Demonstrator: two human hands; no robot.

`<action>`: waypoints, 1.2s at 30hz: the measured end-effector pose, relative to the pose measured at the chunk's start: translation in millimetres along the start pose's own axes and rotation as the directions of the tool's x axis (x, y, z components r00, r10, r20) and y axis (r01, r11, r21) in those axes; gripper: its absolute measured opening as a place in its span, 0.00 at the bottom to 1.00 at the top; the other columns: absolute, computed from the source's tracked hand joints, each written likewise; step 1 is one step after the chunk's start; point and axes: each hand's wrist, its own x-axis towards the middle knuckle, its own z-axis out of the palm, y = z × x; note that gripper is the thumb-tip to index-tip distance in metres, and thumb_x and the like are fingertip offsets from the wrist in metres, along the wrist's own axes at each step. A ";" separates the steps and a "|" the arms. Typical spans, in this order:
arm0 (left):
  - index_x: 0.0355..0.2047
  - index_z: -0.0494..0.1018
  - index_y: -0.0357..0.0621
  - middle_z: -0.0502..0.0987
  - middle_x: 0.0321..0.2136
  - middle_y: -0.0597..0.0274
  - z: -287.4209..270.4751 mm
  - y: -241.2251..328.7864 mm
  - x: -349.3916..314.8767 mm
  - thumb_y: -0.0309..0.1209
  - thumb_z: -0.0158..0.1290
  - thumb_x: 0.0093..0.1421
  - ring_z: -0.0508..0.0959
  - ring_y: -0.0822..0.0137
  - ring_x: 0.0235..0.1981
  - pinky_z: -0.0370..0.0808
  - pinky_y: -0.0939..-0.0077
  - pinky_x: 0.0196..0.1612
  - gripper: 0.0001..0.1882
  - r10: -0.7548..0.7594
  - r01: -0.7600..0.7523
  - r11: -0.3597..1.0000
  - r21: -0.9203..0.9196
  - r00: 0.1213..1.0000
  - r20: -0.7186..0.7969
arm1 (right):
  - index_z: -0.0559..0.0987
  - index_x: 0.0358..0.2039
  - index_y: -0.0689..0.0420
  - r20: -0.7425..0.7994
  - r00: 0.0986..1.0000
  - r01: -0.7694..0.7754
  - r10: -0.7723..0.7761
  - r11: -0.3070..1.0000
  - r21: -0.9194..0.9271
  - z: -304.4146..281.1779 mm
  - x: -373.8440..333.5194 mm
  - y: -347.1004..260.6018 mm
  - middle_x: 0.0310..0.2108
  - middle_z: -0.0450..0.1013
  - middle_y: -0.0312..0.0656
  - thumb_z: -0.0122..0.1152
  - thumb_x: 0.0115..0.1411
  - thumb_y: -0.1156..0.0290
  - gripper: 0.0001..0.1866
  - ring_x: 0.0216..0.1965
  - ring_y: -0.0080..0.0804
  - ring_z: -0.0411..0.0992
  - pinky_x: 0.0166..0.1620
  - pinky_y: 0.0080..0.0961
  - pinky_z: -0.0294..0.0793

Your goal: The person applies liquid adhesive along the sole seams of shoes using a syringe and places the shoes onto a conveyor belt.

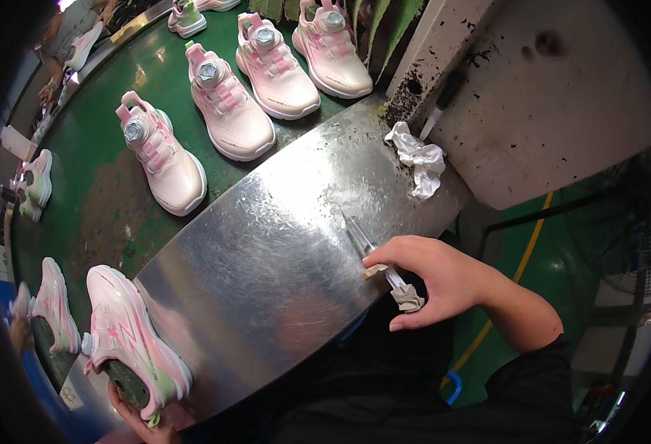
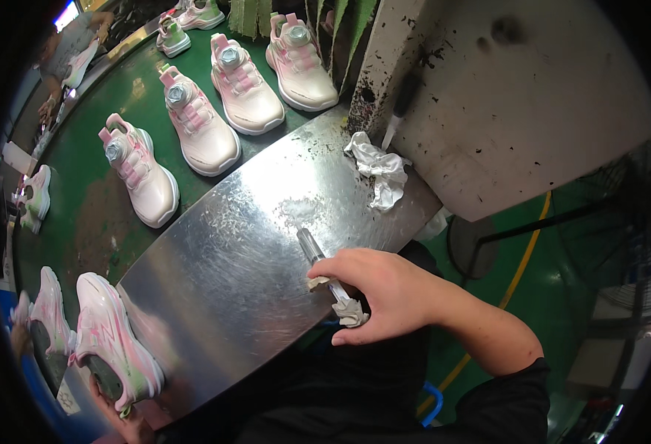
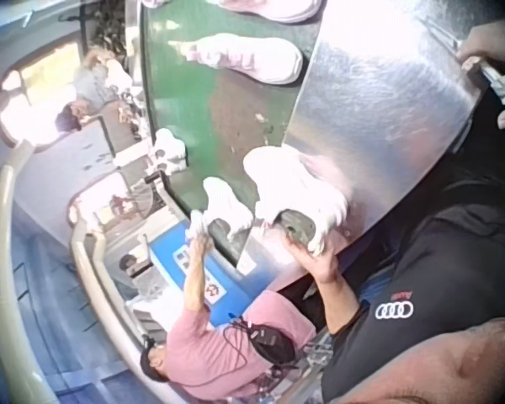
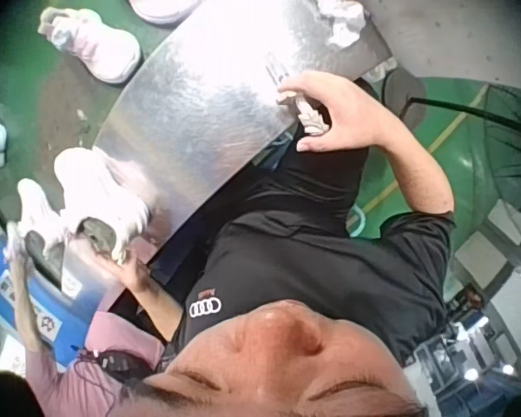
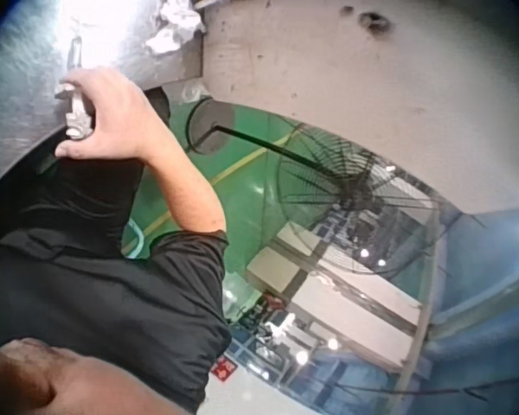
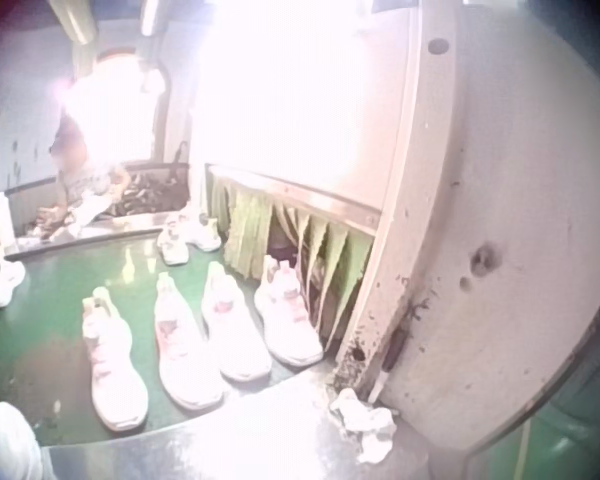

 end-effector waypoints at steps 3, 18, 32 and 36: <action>0.62 0.52 0.39 0.58 0.59 0.50 -13.1 1.9 14.8 0.29 0.46 0.55 0.58 0.55 0.61 0.55 0.63 0.63 0.34 -0.072 0.081 0.607 -0.790 0.996 0.047 | 0.67 0.53 0.57 -0.003 1.000 -0.001 0.002 0.971 0.238 5.6 -9.2 7.2 0.41 0.69 0.42 0.73 0.42 0.57 0.39 0.42 0.34 0.69 0.46 0.28 0.68; 0.57 0.56 0.36 0.69 0.47 0.48 21.8 -4.7 125.8 0.37 0.52 0.54 0.74 0.55 0.46 0.73 0.62 0.49 0.33 -0.177 0.166 0.661 -0.732 0.982 0.063 | 0.62 0.55 0.56 -0.361 0.909 0.400 0.206 -0.190 0.897 47.1 -41.8 10.6 0.39 0.70 0.49 0.48 0.52 0.30 0.44 0.29 0.28 0.64 0.28 0.22 0.63; 0.49 0.61 0.39 0.73 0.41 0.47 58.3 50.8 97.8 0.29 0.65 0.39 0.76 0.56 0.42 0.76 0.61 0.45 0.36 0.142 0.167 0.161 -0.973 0.971 0.190 | 0.61 0.53 0.50 -0.284 0.938 0.293 -0.198 0.016 0.956 45.9 15.0 -98.2 0.34 0.72 0.53 0.42 0.53 0.27 0.42 0.25 0.32 0.60 0.26 0.27 0.58; 0.47 0.60 0.40 0.72 0.39 0.37 51.3 48.7 85.5 0.28 0.64 0.42 0.77 0.46 0.40 0.76 0.55 0.43 0.33 0.269 0.065 0.148 -0.987 0.958 0.103 | 0.61 0.52 0.49 -0.174 0.935 0.211 -0.309 0.090 0.973 51.8 36.1 -132.5 0.34 0.74 0.57 0.40 0.55 0.28 0.39 0.27 0.37 0.65 0.26 0.29 0.60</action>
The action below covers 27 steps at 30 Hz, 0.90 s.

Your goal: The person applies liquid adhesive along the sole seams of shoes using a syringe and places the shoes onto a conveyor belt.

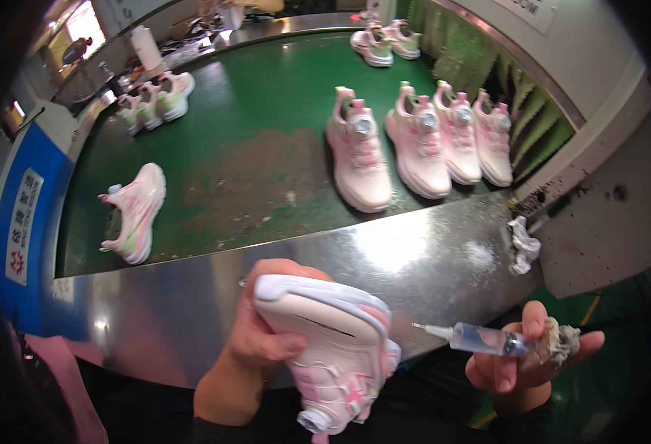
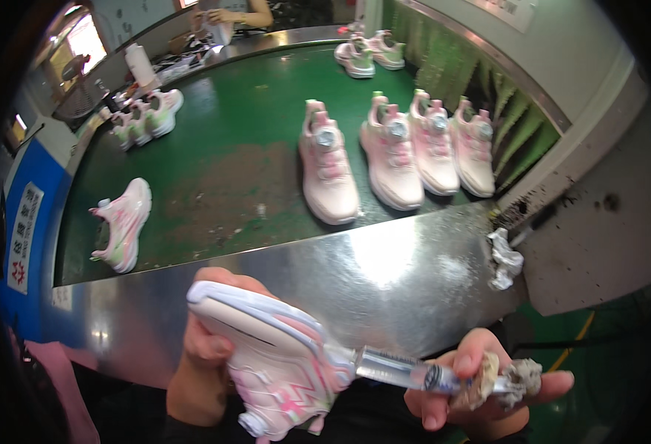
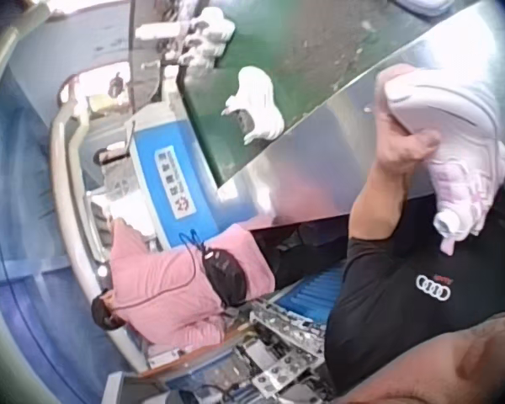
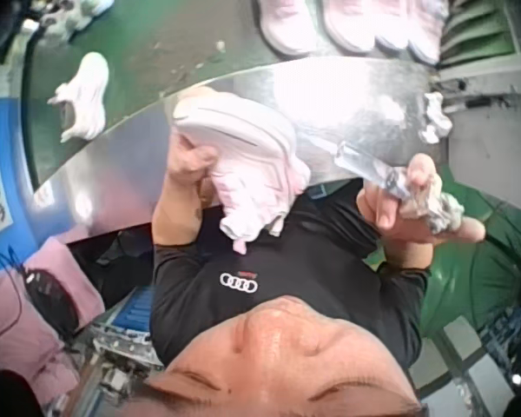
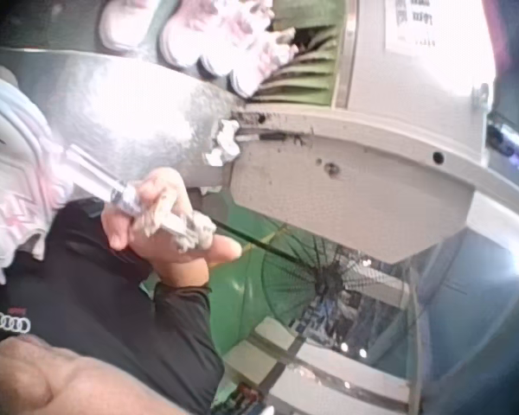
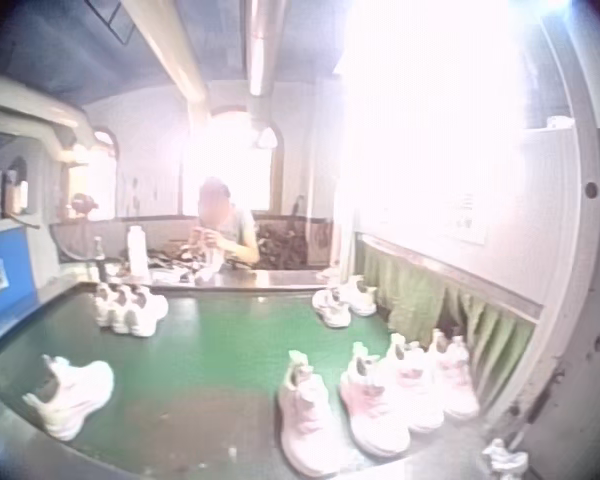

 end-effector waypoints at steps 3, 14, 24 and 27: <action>0.50 0.60 0.39 0.72 0.41 0.35 3.9 1.7 -0.1 0.23 0.63 0.42 0.75 0.42 0.44 0.75 0.50 0.45 0.34 0.026 -0.023 0.998 -0.050 0.997 0.074 | 0.62 0.52 0.49 0.089 0.996 -0.001 0.006 0.998 -0.065 8.3 9.9 5.8 0.35 0.75 0.58 0.39 0.57 0.30 0.37 0.34 0.44 0.69 0.33 0.37 0.64; 0.49 0.65 0.37 0.71 0.46 0.45 2.6 9.5 -6.0 0.17 0.62 0.41 0.73 0.54 0.50 0.71 0.56 0.54 0.32 -0.016 0.033 0.997 -0.077 0.979 0.203 | 0.65 0.52 0.52 0.061 0.991 -0.122 0.123 0.992 -0.026 23.4 24.9 14.8 0.39 0.73 0.65 0.50 0.56 0.35 0.36 0.53 0.57 0.63 0.49 0.47 0.60; 0.52 0.63 0.38 0.70 0.43 0.33 2.3 7.5 -2.1 0.19 0.62 0.42 0.73 0.42 0.49 0.72 0.43 0.50 0.34 0.048 -0.060 0.998 0.035 0.959 0.281 | 0.65 0.51 0.54 0.020 0.991 -0.129 0.129 0.992 -0.004 22.3 23.3 20.5 0.40 0.72 0.65 0.51 0.56 0.36 0.36 0.51 0.58 0.66 0.50 0.47 0.61; 0.51 0.63 0.35 0.71 0.43 0.33 7.5 9.6 -9.2 0.20 0.62 0.43 0.74 0.42 0.48 0.72 0.45 0.50 0.33 0.042 -0.044 0.999 0.006 0.978 0.204 | 0.65 0.51 0.55 0.036 0.997 -0.066 0.067 0.998 -0.025 23.8 29.4 26.7 0.38 0.73 0.65 0.52 0.55 0.37 0.36 0.46 0.55 0.68 0.44 0.44 0.65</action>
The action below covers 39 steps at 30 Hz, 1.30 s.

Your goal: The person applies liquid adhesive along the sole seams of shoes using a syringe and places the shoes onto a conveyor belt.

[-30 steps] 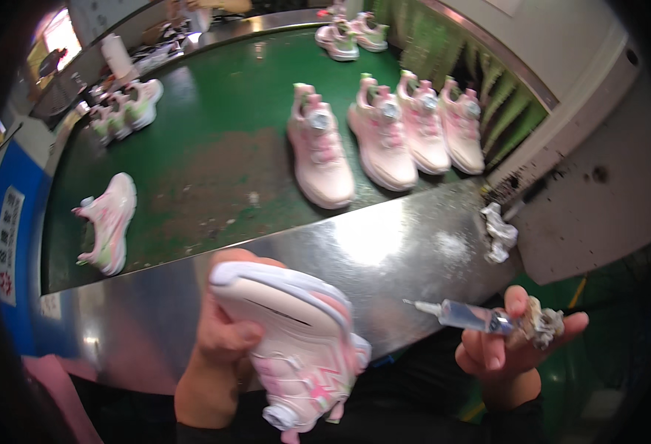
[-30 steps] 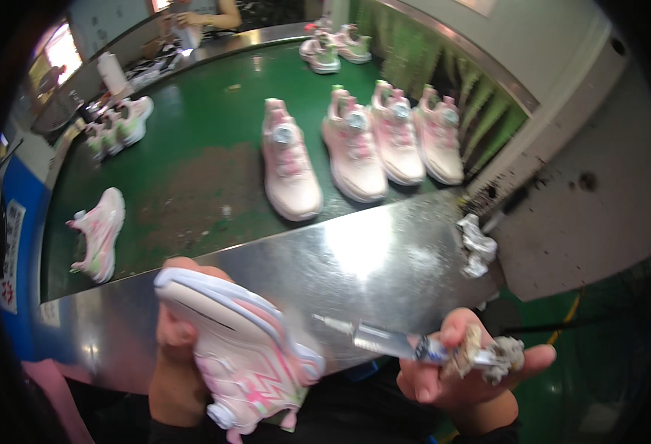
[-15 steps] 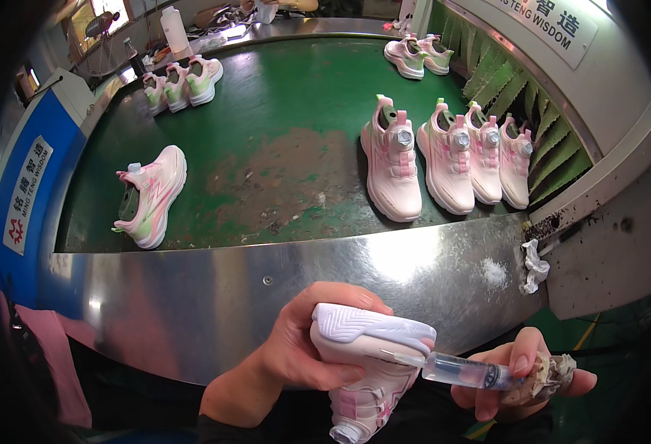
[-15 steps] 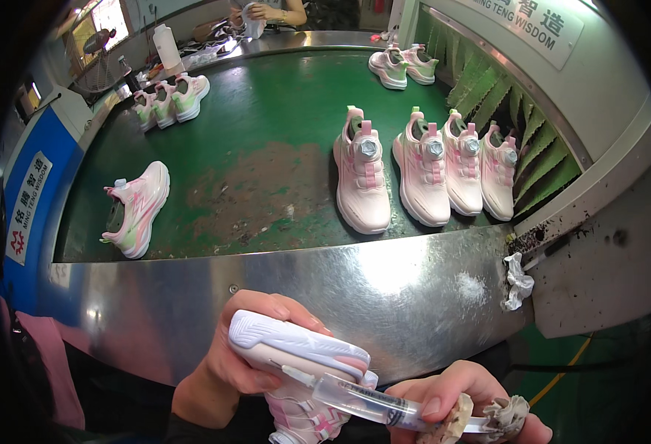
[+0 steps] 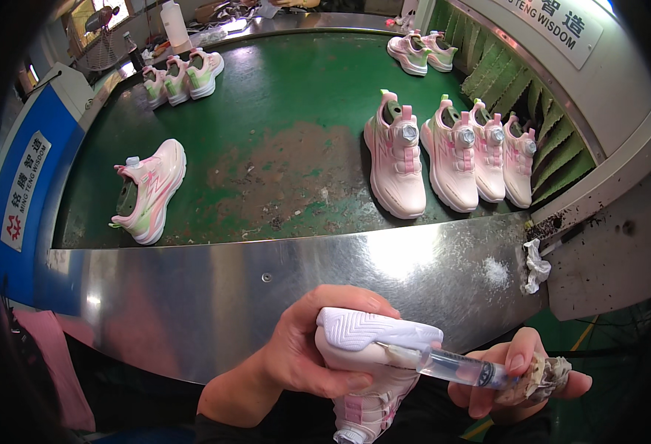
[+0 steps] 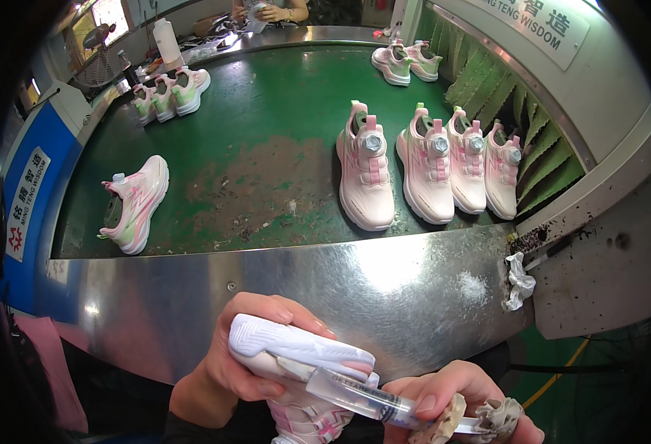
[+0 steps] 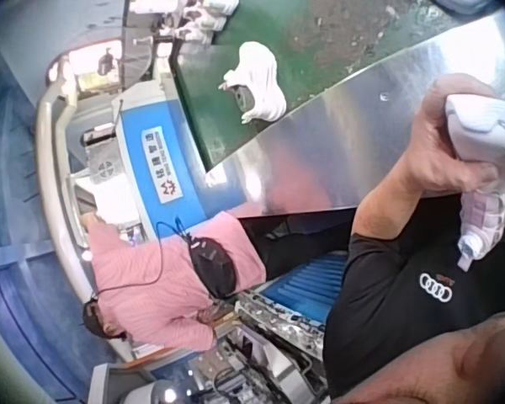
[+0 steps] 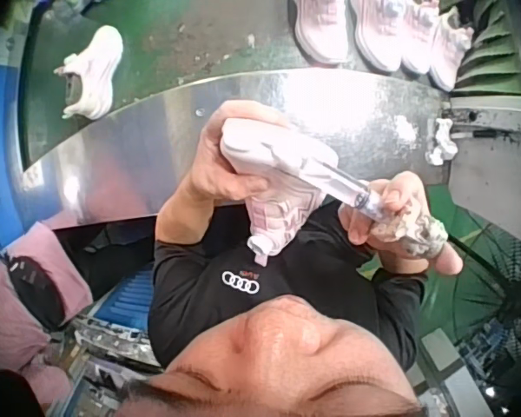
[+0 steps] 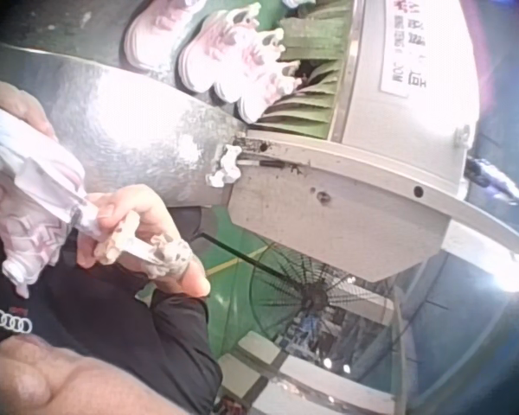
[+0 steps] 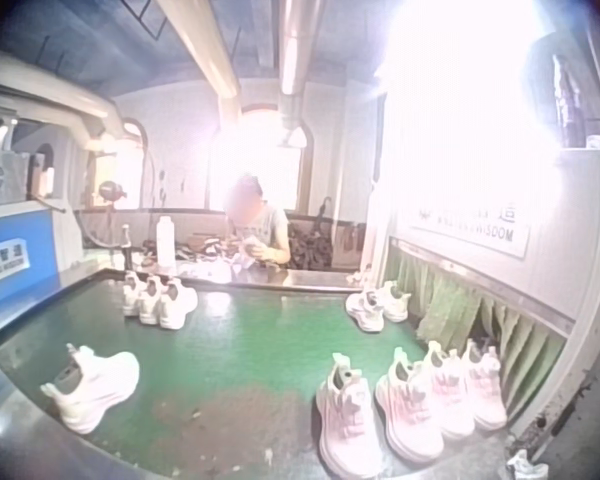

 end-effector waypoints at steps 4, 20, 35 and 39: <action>0.45 0.68 0.21 0.75 0.39 0.34 3.2 7.0 6.7 0.24 0.63 0.41 0.77 0.44 0.43 0.75 0.54 0.48 0.29 -0.141 0.136 0.990 -0.045 0.982 -0.124 | 0.65 0.50 0.55 -0.026 0.999 0.029 -0.031 0.998 -0.052 1.7 3.0 0.1 0.36 0.73 0.63 0.52 0.55 0.36 0.36 0.39 0.48 0.70 0.31 0.37 0.64; 0.49 0.61 0.37 0.73 0.42 0.46 -17.5 -1.7 7.1 0.26 0.63 0.43 0.76 0.54 0.45 0.74 0.59 0.49 0.34 -0.114 0.105 0.993 -0.054 0.971 -0.212 | 0.65 0.52 0.56 -0.095 0.993 0.063 -0.063 0.998 0.007 -17.5 -10.6 18.7 0.37 0.72 0.63 0.58 0.52 0.38 0.38 0.33 0.40 0.70 0.29 0.31 0.63; 0.47 0.66 0.26 0.75 0.38 0.36 -17.2 -13.9 22.4 0.40 0.60 0.45 0.79 0.49 0.37 0.77 0.57 0.42 0.34 -0.246 0.191 0.965 -0.180 0.899 -0.363 | 0.66 0.52 0.59 -0.187 0.981 0.044 -0.042 0.999 0.008 -39.3 -35.4 41.2 0.38 0.72 0.59 0.64 0.48 0.40 0.41 0.41 0.44 0.72 0.39 0.33 0.66; 0.49 0.64 0.28 0.74 0.40 0.39 -20.4 -9.5 16.0 0.40 0.58 0.46 0.78 0.51 0.39 0.77 0.59 0.43 0.35 -0.242 0.191 0.968 -0.162 0.881 -0.407 | 0.66 0.52 0.60 -0.189 0.981 0.037 -0.035 0.999 0.008 -37.5 -36.6 43.4 0.38 0.72 0.59 0.64 0.48 0.40 0.41 0.42 0.44 0.71 0.42 0.34 0.65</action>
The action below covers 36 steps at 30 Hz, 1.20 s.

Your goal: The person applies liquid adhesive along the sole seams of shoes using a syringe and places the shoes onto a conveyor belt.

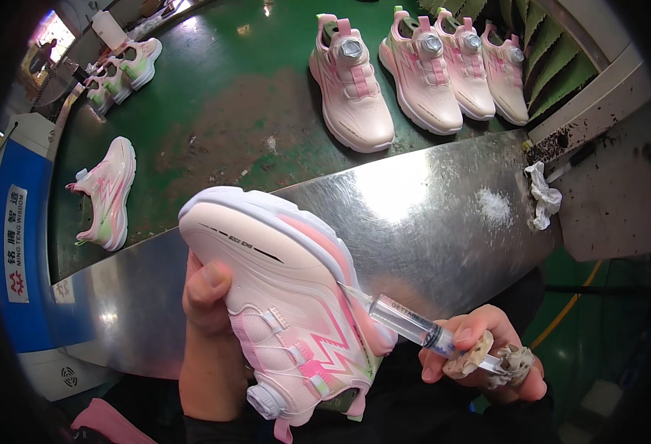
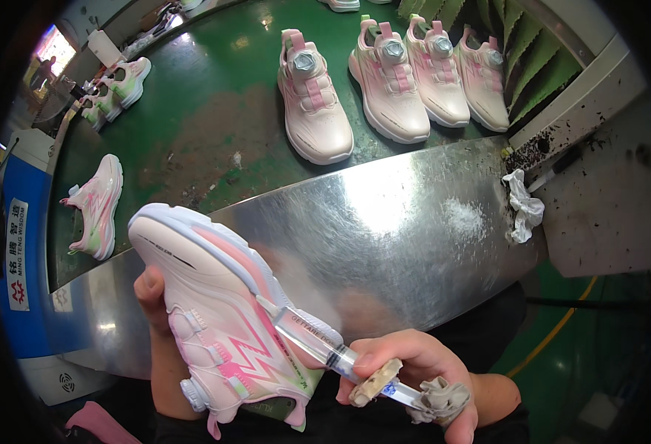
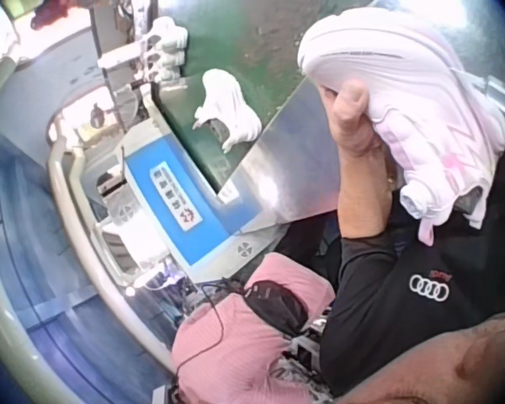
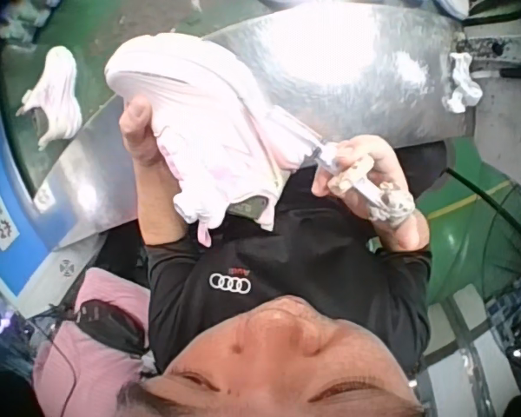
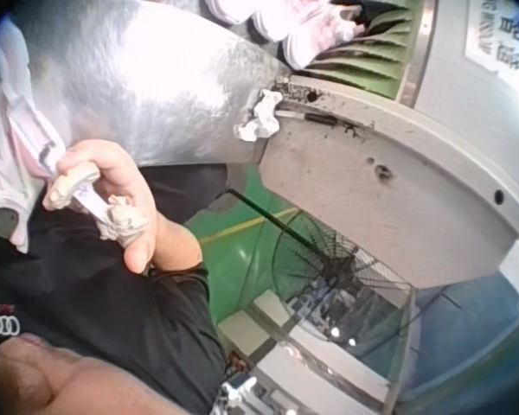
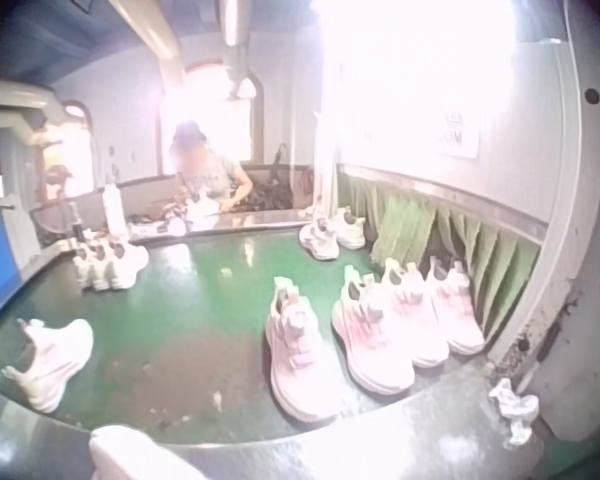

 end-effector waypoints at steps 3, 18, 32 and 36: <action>0.51 0.63 0.30 0.74 0.43 0.43 -18.2 -5.1 2.3 0.40 0.56 0.47 0.78 0.53 0.42 0.76 0.61 0.44 0.34 -0.009 0.010 1.000 0.017 1.000 -0.024 | 0.65 0.52 0.61 -0.015 1.000 -0.001 0.001 1.000 -0.017 -2.0 -4.5 0.6 0.39 0.72 0.59 0.64 0.48 0.41 0.42 0.43 0.44 0.71 0.44 0.34 0.64; 0.50 0.63 0.28 0.74 0.44 0.45 -39.8 -1.7 2.3 0.44 0.50 0.57 0.77 0.56 0.43 0.76 0.64 0.46 0.30 -0.041 0.041 0.999 -0.004 0.984 -0.171 | 0.66 0.51 0.60 -0.038 0.991 -0.132 0.129 0.986 -0.099 -0.9 -32.4 -7.4 0.38 0.73 0.51 0.62 0.50 0.40 0.40 0.43 0.42 0.72 0.50 0.40 0.63; 0.51 0.65 0.37 0.75 0.43 0.53 -43.2 -10.6 13.5 0.47 0.51 0.56 0.76 0.62 0.43 0.75 0.68 0.46 0.29 -0.100 0.089 0.994 -0.067 0.975 -0.199 | 0.69 0.50 0.59 -0.048 0.990 -0.131 0.130 0.991 -0.021 -8.1 -57.4 2.7 0.39 0.74 0.57 0.64 0.49 0.41 0.39 0.44 0.45 0.69 0.48 0.36 0.63; 0.51 0.66 0.39 0.75 0.43 0.53 -30.8 -5.0 10.8 0.47 0.51 0.56 0.77 0.63 0.42 0.76 0.68 0.45 0.29 -0.122 0.108 0.991 -0.074 0.966 -0.228 | 0.70 0.50 0.59 -0.041 0.992 -0.120 0.120 0.993 0.010 -8.1 -61.3 3.4 0.38 0.74 0.57 0.65 0.49 0.42 0.38 0.43 0.44 0.69 0.48 0.36 0.63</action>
